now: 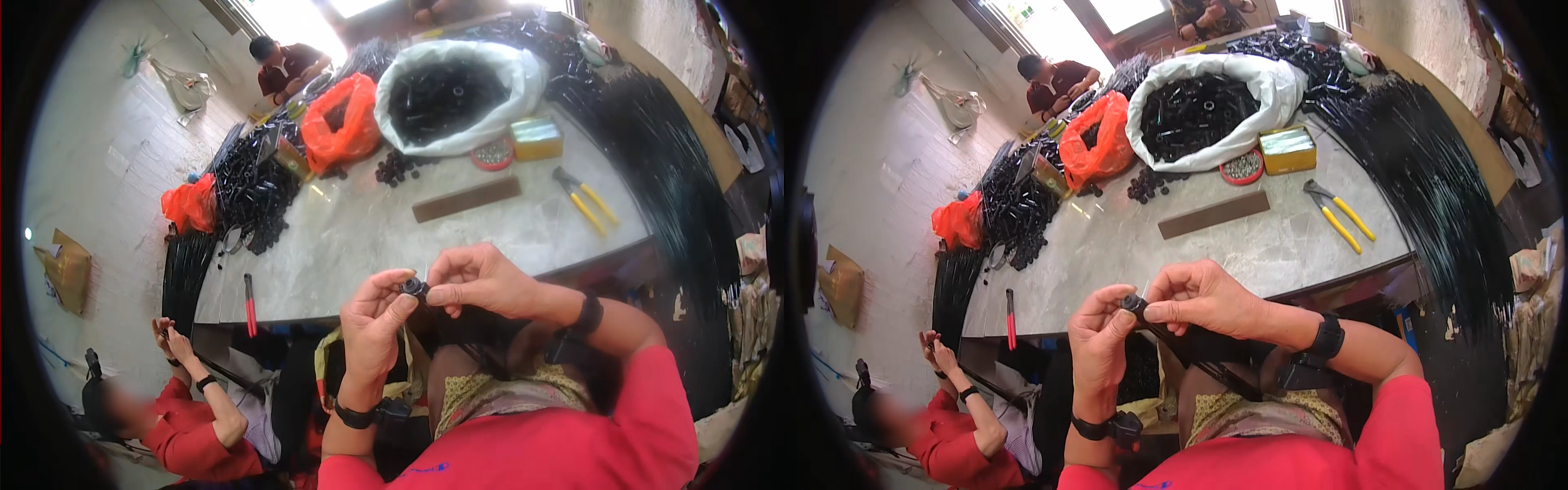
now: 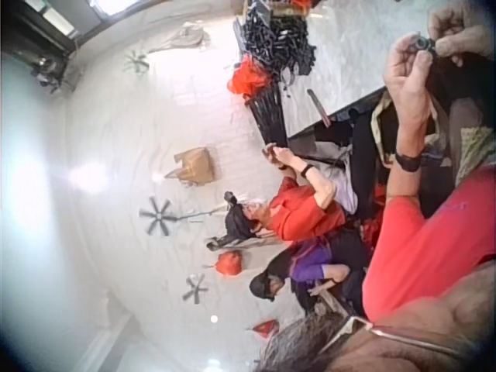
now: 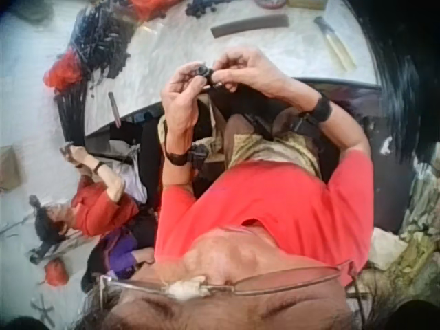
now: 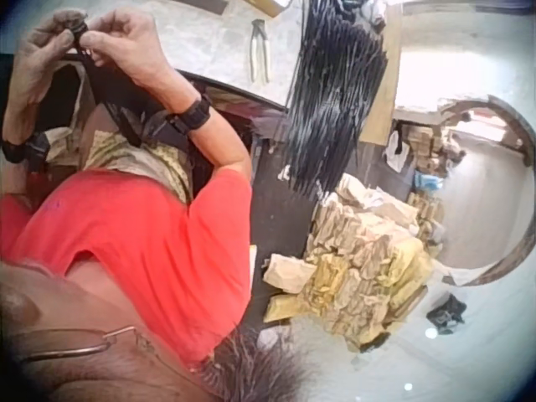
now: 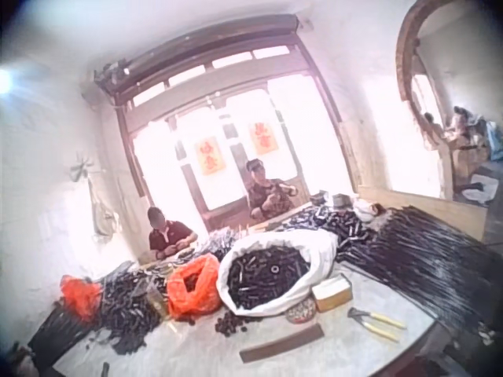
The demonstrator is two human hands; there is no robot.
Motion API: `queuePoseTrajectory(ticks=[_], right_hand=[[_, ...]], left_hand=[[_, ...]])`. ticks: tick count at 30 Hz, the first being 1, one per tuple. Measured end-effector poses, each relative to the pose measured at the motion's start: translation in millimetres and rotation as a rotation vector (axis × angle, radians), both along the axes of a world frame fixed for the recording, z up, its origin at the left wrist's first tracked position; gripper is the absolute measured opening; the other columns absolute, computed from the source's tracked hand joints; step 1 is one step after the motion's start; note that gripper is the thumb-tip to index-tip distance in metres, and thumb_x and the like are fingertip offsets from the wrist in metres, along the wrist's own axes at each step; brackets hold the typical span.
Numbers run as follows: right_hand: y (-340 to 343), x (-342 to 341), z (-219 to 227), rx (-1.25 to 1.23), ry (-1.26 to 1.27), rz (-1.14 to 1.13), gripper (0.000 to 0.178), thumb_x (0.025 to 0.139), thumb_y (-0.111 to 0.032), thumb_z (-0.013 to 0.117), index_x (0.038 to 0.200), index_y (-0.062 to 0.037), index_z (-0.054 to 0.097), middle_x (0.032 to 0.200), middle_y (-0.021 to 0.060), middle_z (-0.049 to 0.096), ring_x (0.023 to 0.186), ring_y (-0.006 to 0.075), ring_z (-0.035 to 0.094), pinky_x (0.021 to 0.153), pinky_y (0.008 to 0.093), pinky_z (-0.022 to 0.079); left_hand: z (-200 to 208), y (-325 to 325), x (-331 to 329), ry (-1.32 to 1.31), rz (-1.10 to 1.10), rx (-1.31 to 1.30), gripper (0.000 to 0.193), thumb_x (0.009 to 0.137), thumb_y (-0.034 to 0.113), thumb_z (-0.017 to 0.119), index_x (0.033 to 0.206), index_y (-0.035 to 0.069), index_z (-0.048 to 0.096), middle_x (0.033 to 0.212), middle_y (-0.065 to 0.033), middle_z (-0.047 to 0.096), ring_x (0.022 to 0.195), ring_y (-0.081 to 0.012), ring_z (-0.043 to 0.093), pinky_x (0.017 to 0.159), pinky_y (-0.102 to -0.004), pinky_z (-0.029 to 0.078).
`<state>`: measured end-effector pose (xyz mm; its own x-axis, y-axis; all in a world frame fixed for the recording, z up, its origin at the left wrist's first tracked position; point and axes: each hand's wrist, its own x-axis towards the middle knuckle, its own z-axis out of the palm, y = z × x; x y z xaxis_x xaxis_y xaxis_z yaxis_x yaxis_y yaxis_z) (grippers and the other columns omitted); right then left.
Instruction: Assembling plastic sockets and components onto metal umbrella ribs and bundling them.
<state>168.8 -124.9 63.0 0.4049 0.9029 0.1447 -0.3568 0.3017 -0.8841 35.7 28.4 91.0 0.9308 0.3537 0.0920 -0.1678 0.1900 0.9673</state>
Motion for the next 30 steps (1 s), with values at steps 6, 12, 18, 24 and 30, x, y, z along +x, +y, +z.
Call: queuePoseTrajectory(ticks=[6, 12, 18, 24, 30], right_hand=[[-6, -5, 1, -0.004, -0.024, 0.029, 0.016, 0.091, -0.014, 0.071, 0.099, -0.0013, 0.065, 0.083, -0.0001, 0.064, 0.069, 0.0046, 0.06, 0.061, 0.0189, 0.051], [-12, -10, 1, -0.014, -0.011, 0.023, 0.015, 0.091, -0.012, 0.071, 0.098, -0.0008, 0.064, 0.082, 0.001, 0.064, 0.068, 0.005, 0.06, 0.059, 0.0189, 0.051], [-11, -18, 3, -0.002, -0.038, -0.087, 0.013, 0.091, -0.01, 0.071, 0.093, -0.0007, 0.062, 0.081, 0.0009, 0.063, 0.067, 0.0042, 0.06, 0.058, 0.0182, 0.05], [-10, -19, 4, -0.033, -0.011, -0.094, 0.013, 0.09, -0.009, 0.071, 0.094, -0.0026, 0.06, 0.085, 0.0006, 0.064, 0.071, 0.0055, 0.061, 0.063, 0.02, 0.052], [-3, -15, -7, 0.019, -0.02, -0.116, 0.018, 0.088, -0.015, 0.075, 0.091, -0.0032, 0.062, 0.08, -0.0014, 0.062, 0.066, 0.0026, 0.056, 0.055, 0.0172, 0.045]], left_hand=[[0, -3, -9, -0.008, 0.011, 0.056, 0.028, 0.086, -0.006, 0.067, 0.114, -0.006, 0.063, 0.104, -0.0071, 0.066, 0.09, -0.0104, 0.061, 0.079, -0.0197, 0.047], [-1, -2, -7, -0.018, -0.033, 0.134, 0.024, 0.086, 0.004, 0.072, 0.108, -0.006, 0.067, 0.098, -0.0079, 0.067, 0.089, -0.0146, 0.063, 0.082, -0.0267, 0.05], [-4, -1, -4, -0.044, -0.059, 0.057, 0.022, 0.086, -0.004, 0.069, 0.108, -0.005, 0.068, 0.103, -0.0072, 0.065, 0.093, -0.0125, 0.06, 0.079, -0.0228, 0.046], [-8, 0, -5, -0.055, -0.082, 0.0, 0.024, 0.087, -0.002, 0.069, 0.111, -0.006, 0.067, 0.103, -0.0067, 0.065, 0.094, -0.0127, 0.059, 0.084, -0.0239, 0.046], [-9, -3, -5, -0.029, -0.048, 0.006, 0.027, 0.091, 0.0, 0.066, 0.116, -0.006, 0.063, 0.108, -0.0087, 0.066, 0.099, -0.0147, 0.06, 0.09, -0.0275, 0.047]])
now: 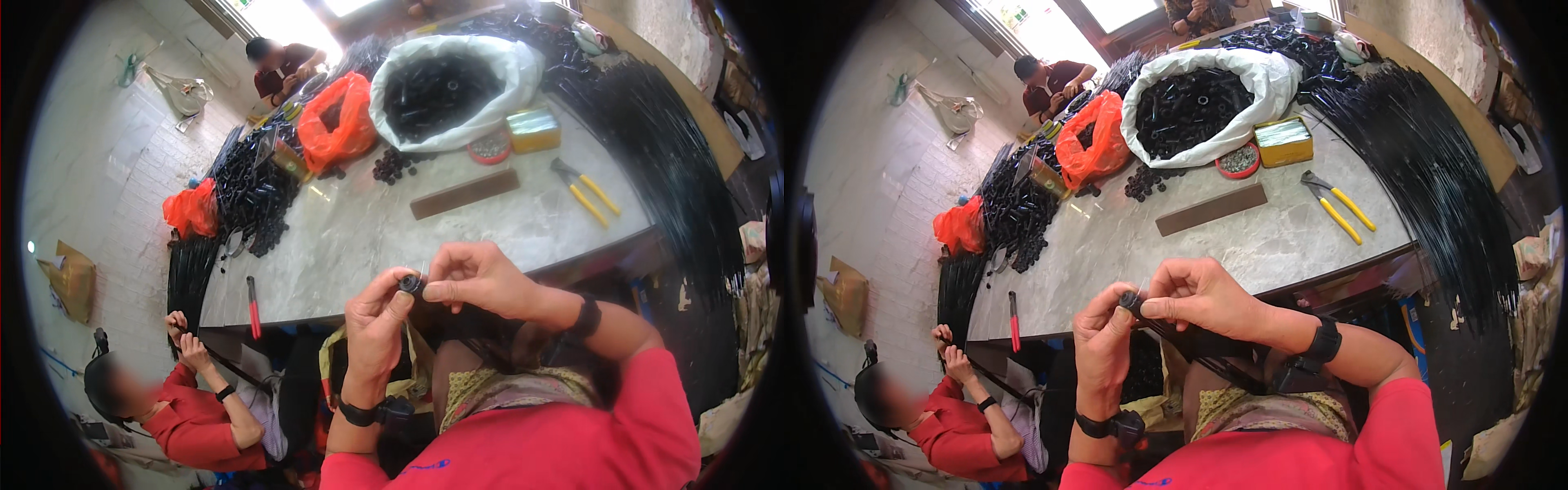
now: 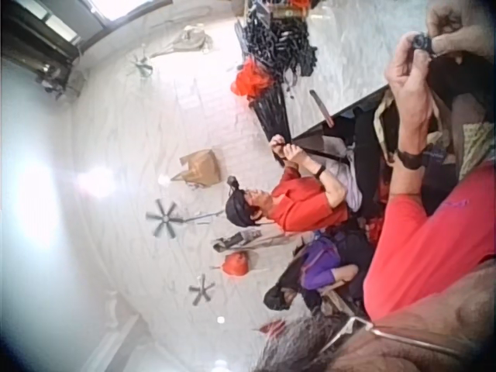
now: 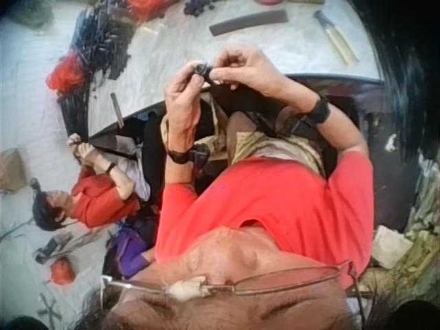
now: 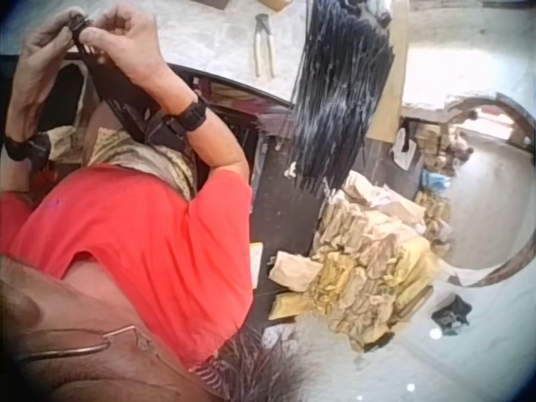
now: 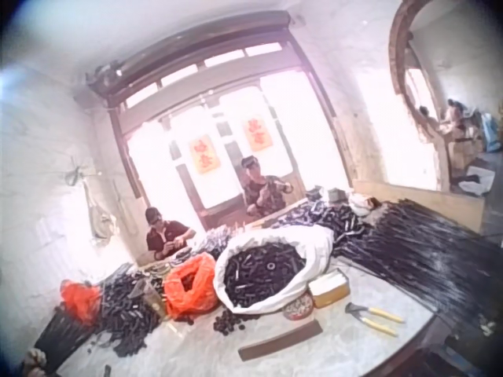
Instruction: Assembling plastic sockets and components onto metal umbrella ribs and bundling them.
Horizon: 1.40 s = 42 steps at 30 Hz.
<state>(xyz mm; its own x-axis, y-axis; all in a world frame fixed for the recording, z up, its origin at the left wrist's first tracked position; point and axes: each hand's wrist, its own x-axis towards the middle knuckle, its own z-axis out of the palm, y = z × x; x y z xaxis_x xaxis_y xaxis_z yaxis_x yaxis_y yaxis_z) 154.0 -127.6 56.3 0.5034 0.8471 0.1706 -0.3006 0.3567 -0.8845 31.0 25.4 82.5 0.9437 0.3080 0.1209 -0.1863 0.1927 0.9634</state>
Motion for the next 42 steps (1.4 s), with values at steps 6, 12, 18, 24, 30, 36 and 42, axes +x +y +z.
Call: queuePoseTrajectory(ticks=[6, 12, 18, 24, 30, 36, 42], right_hand=[[-11, 22, 21, -0.256, -0.206, 0.064, 0.02, 0.092, -0.024, 0.07, 0.082, -0.0072, 0.063, 0.075, -0.0049, 0.059, 0.065, 0.0027, 0.054, 0.056, 0.0212, 0.044], [-3, 127, 17, 0.456, 0.7, -0.306, 0.055, 0.094, -0.061, 0.053, 0.104, -0.0066, 0.054, 0.093, 0.01, 0.063, 0.087, 0.0237, 0.061, 0.084, 0.0397, 0.05], [-21, 190, 21, 0.68, 0.952, -0.637, 0.063, 0.087, -0.058, 0.065, 0.117, -0.0067, 0.043, 0.113, 0.0121, 0.053, 0.101, 0.0248, 0.057, 0.091, 0.0457, 0.045], [-21, 183, 29, 0.664, 0.94, -0.652, 0.064, 0.087, -0.057, 0.065, 0.12, -0.0068, 0.042, 0.114, 0.009, 0.051, 0.105, 0.0239, 0.055, 0.093, 0.0452, 0.043], [-23, 118, 25, 0.263, 0.167, -0.339, 0.028, 0.096, -0.033, 0.062, 0.093, -0.0051, 0.06, 0.08, 0.0048, 0.062, 0.071, 0.0136, 0.06, 0.067, 0.0268, 0.05], [-35, -3, 27, -0.196, -0.541, -0.152, 0.017, 0.088, -0.018, 0.073, 0.096, -0.0028, 0.07, 0.082, 0.0032, 0.065, 0.072, 0.0082, 0.06, 0.063, 0.0246, 0.047], [-24, -9, 13, -0.052, -0.532, -0.243, 0.014, 0.087, -0.012, 0.074, 0.098, -0.0035, 0.07, 0.087, 0.0013, 0.065, 0.074, 0.005, 0.057, 0.063, 0.0215, 0.044]], left_hand=[[-2, 0, 2, -0.047, -0.001, 0.025, 0.028, 0.094, 0.011, 0.066, 0.116, -0.004, 0.057, 0.103, -0.014, 0.068, 0.094, -0.0211, 0.067, 0.085, -0.0326, 0.053], [-5, 1, 1, -0.062, -0.018, 0.039, 0.029, 0.094, 0.015, 0.065, 0.116, -0.001, 0.056, 0.099, -0.0174, 0.068, 0.094, -0.028, 0.068, 0.082, -0.037, 0.055], [-2, -4, 1, -0.073, -0.011, 0.038, 0.027, 0.094, 0.015, 0.066, 0.114, -0.002, 0.057, 0.099, -0.0171, 0.069, 0.093, -0.0273, 0.068, 0.084, -0.0372, 0.054], [2, -8, 0, -0.068, -0.036, -0.028, 0.026, 0.093, 0.012, 0.066, 0.112, -0.003, 0.058, 0.099, -0.0168, 0.069, 0.093, -0.0266, 0.068, 0.088, -0.0373, 0.052], [-1, -4, 2, -0.078, -0.052, -0.032, 0.026, 0.093, 0.011, 0.066, 0.113, -0.003, 0.058, 0.1, -0.017, 0.069, 0.095, -0.0262, 0.068, 0.089, -0.0371, 0.052], [-2, -2, -1, -0.049, -0.021, -0.015, 0.028, 0.092, 0.011, 0.067, 0.115, -0.002, 0.057, 0.103, -0.0175, 0.069, 0.098, -0.0256, 0.067, 0.091, -0.037, 0.051], [1, -5, -2, -0.071, -0.044, -0.013, 0.028, 0.09, 0.01, 0.069, 0.114, -0.001, 0.06, 0.111, -0.0173, 0.067, 0.106, -0.0248, 0.063, 0.097, -0.0367, 0.046]])
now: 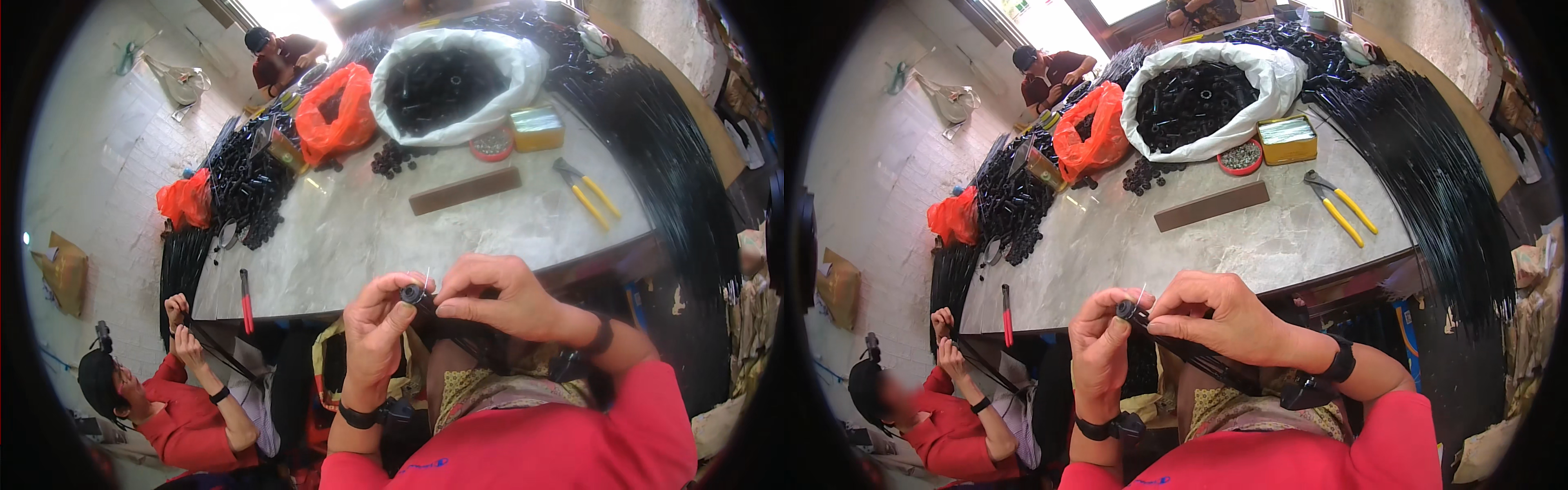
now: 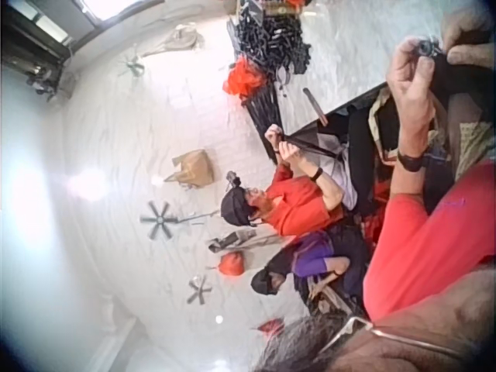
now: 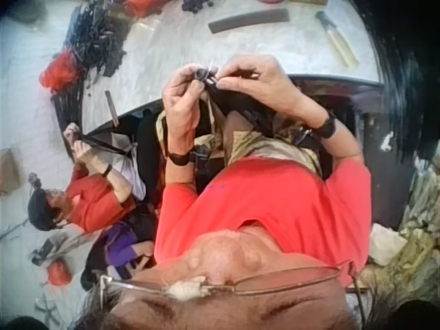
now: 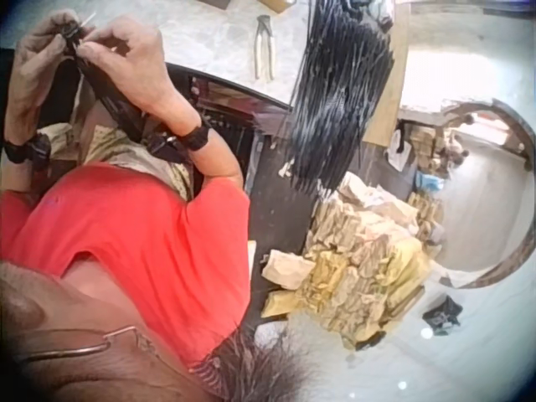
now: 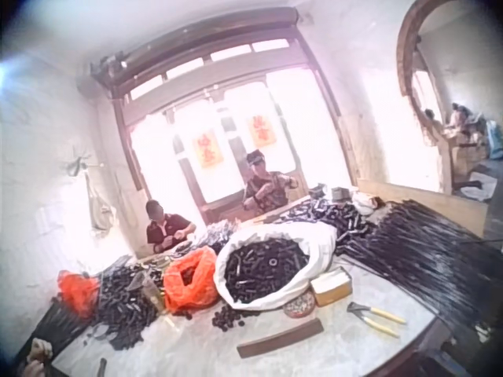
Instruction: Assembling plastic sockets and components onto metal umbrella ribs and bundling them.
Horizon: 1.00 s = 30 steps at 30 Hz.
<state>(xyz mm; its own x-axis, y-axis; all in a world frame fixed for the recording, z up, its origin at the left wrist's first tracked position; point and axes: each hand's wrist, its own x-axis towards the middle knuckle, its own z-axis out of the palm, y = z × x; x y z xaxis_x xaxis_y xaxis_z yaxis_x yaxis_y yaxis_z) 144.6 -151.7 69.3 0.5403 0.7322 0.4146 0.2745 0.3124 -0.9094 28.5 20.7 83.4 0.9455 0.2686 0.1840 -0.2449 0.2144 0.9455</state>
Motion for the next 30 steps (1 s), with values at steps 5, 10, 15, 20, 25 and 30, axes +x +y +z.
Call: queuePoseTrajectory(ticks=[5, 10, 15, 20, 25, 30], right_hand=[[6, -6, 2, -0.035, 0.29, 0.056, 0.012, 0.087, -0.01, 0.074, 0.096, -0.002, 0.069, 0.085, -0.0001, 0.065, 0.074, 0.0022, 0.055, 0.064, 0.02, 0.045], [11, -8, -4, 0.038, 0.269, 0.079, 0.013, 0.088, -0.009, 0.073, 0.098, -0.0023, 0.069, 0.084, -0.0004, 0.067, 0.075, 0.0014, 0.056, 0.065, 0.0189, 0.047], [13, -9, -1, -0.026, 0.281, 0.081, 0.015, 0.087, -0.009, 0.074, 0.099, -0.0026, 0.068, 0.081, -0.0013, 0.065, 0.072, 0.0006, 0.057, 0.064, 0.0182, 0.047], [16, -10, -3, -0.004, 0.22, 0.049, 0.015, 0.087, -0.007, 0.074, 0.099, -0.0027, 0.067, 0.08, -0.0019, 0.064, 0.071, 0.0006, 0.057, 0.062, 0.0177, 0.047], [22, -11, -8, 0.116, 0.52, 0.233, 0.011, 0.09, -0.006, 0.07, 0.1, -0.002, 0.066, 0.081, -0.0006, 0.065, 0.07, 0.0029, 0.06, 0.061, 0.0179, 0.049], [25, -5, -11, 0.091, 0.586, 0.299, 0.01, 0.093, -0.007, 0.066, 0.101, -0.0009, 0.066, 0.084, 0.0007, 0.065, 0.07, 0.0046, 0.063, 0.063, 0.019, 0.053]], left_hand=[[0, 5, -1, -0.038, -0.035, 0.017, 0.024, 0.089, 0.003, 0.068, 0.112, -0.004, 0.064, 0.11, -0.0135, 0.064, 0.108, -0.0233, 0.059, 0.097, -0.0347, 0.046], [-1, 10, -4, -0.033, -0.037, 0.048, 0.023, 0.088, 0.002, 0.068, 0.109, -0.005, 0.066, 0.109, -0.0137, 0.063, 0.106, -0.0231, 0.059, 0.095, -0.0341, 0.045], [0, 13, -3, -0.035, -0.021, 0.101, 0.02, 0.088, 0.0, 0.068, 0.107, -0.006, 0.067, 0.109, -0.0139, 0.063, 0.104, -0.022, 0.059, 0.093, -0.0323, 0.045], [-1, 11, -2, -0.029, -0.024, 0.072, 0.021, 0.087, -0.001, 0.069, 0.107, -0.006, 0.067, 0.109, -0.0144, 0.063, 0.103, -0.0215, 0.058, 0.093, -0.0313, 0.045], [-1, 19, -5, -0.035, -0.046, 0.11, 0.022, 0.087, -0.002, 0.068, 0.108, -0.006, 0.067, 0.108, -0.0147, 0.063, 0.103, -0.0214, 0.058, 0.091, -0.0319, 0.046], [0, 18, -8, 0.01, 0.008, 0.049, 0.024, 0.085, -0.003, 0.069, 0.109, -0.005, 0.066, 0.106, -0.0151, 0.064, 0.103, -0.023, 0.059, 0.09, -0.0333, 0.047]])
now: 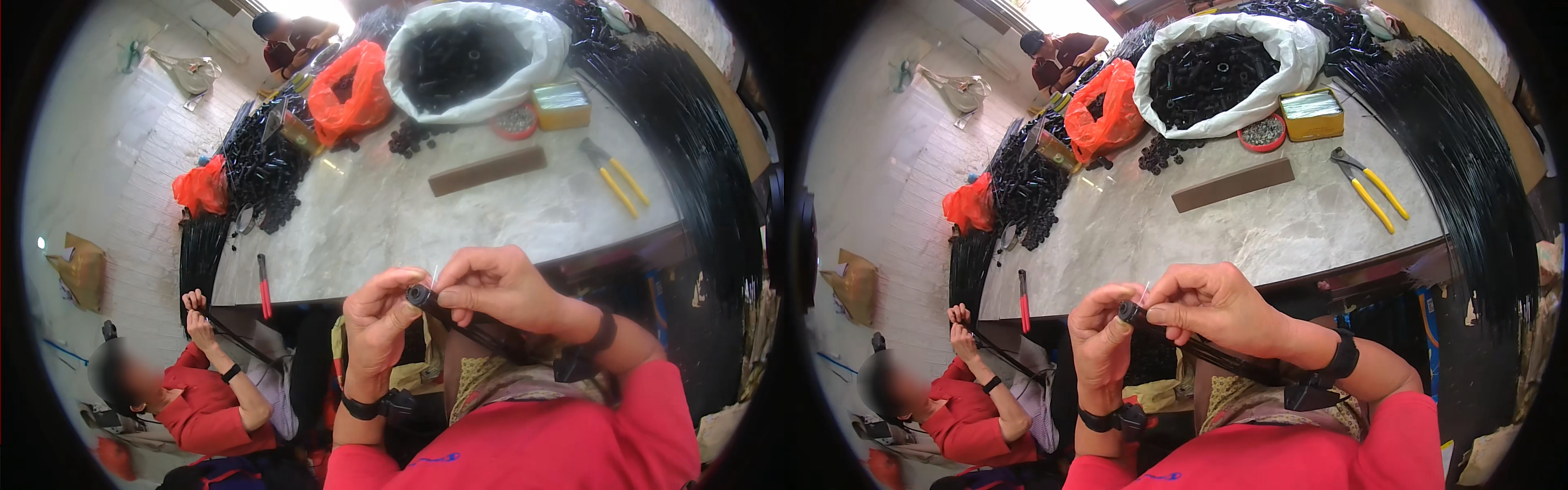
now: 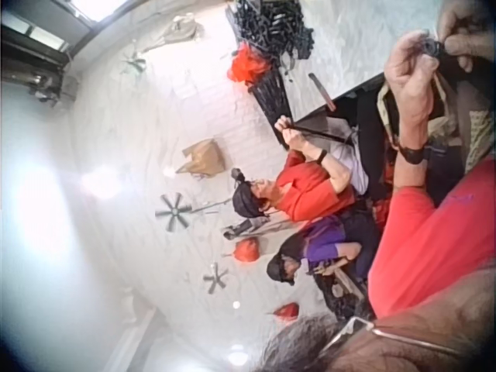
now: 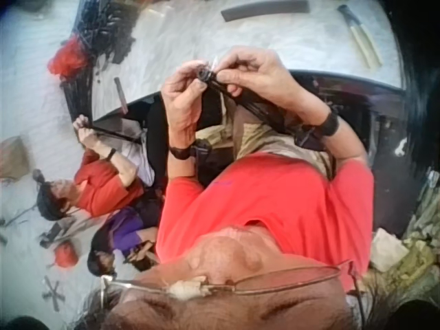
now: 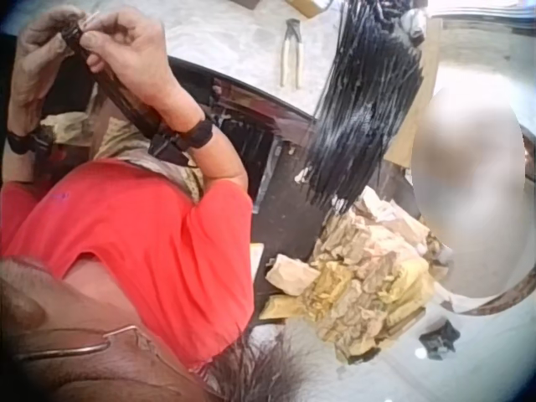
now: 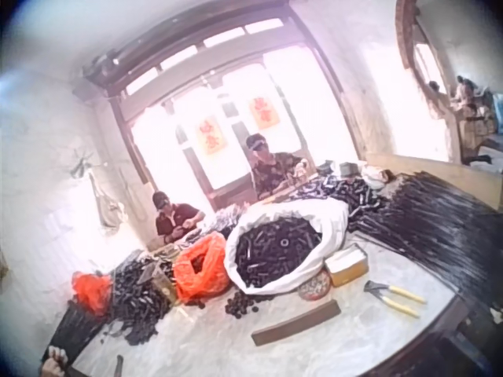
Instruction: Assembling plastic sockets and components onto metal umbrella ribs and bundling them.
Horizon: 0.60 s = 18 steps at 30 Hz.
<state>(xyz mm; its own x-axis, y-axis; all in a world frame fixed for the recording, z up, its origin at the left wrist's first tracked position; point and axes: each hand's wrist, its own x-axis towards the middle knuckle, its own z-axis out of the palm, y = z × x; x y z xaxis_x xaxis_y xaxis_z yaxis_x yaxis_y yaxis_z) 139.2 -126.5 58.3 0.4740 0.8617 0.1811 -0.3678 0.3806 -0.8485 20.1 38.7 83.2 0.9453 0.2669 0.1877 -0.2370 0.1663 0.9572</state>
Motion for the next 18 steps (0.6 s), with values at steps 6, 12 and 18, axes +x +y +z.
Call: queuePoseTrajectory(ticks=[6, 12, 18], right_hand=[[-1, 4, 7, -0.049, 0.044, 0.046, 0.012, 0.091, -0.008, 0.069, 0.099, -0.0009, 0.065, 0.085, 0.0021, 0.066, 0.07, 0.0059, 0.064, 0.06, 0.0182, 0.053], [-2, 13, 10, -0.064, 0.061, 0.174, 0.012, 0.089, -0.002, 0.07, 0.097, 0.0016, 0.062, 0.086, 0.0068, 0.067, 0.072, 0.0103, 0.066, 0.063, 0.0215, 0.055], [-12, 1, 22, -0.108, 0.02, -0.058, 0.015, 0.091, -0.006, 0.069, 0.102, 0.0022, 0.062, 0.086, 0.0052, 0.066, 0.072, 0.0078, 0.064, 0.063, 0.0217, 0.054]], left_hand=[[-2, 4, 6, -0.095, -0.023, 0.025, 0.026, 0.08, -0.003, 0.074, 0.105, -0.002, 0.07, 0.1, -0.0136, 0.064, 0.101, -0.026, 0.06, 0.088, -0.0346, 0.048], [-6, 9, 9, -0.122, -0.098, 0.045, 0.021, 0.076, -0.003, 0.076, 0.097, -0.003, 0.072, 0.099, -0.014, 0.064, 0.101, -0.0269, 0.06, 0.088, -0.0354, 0.048], [-9, -3, 15, -0.116, 0.002, 0.031, 0.024, 0.078, -0.007, 0.073, 0.101, -0.004, 0.07, 0.102, -0.014, 0.064, 0.1, -0.0246, 0.06, 0.086, -0.0322, 0.049]])
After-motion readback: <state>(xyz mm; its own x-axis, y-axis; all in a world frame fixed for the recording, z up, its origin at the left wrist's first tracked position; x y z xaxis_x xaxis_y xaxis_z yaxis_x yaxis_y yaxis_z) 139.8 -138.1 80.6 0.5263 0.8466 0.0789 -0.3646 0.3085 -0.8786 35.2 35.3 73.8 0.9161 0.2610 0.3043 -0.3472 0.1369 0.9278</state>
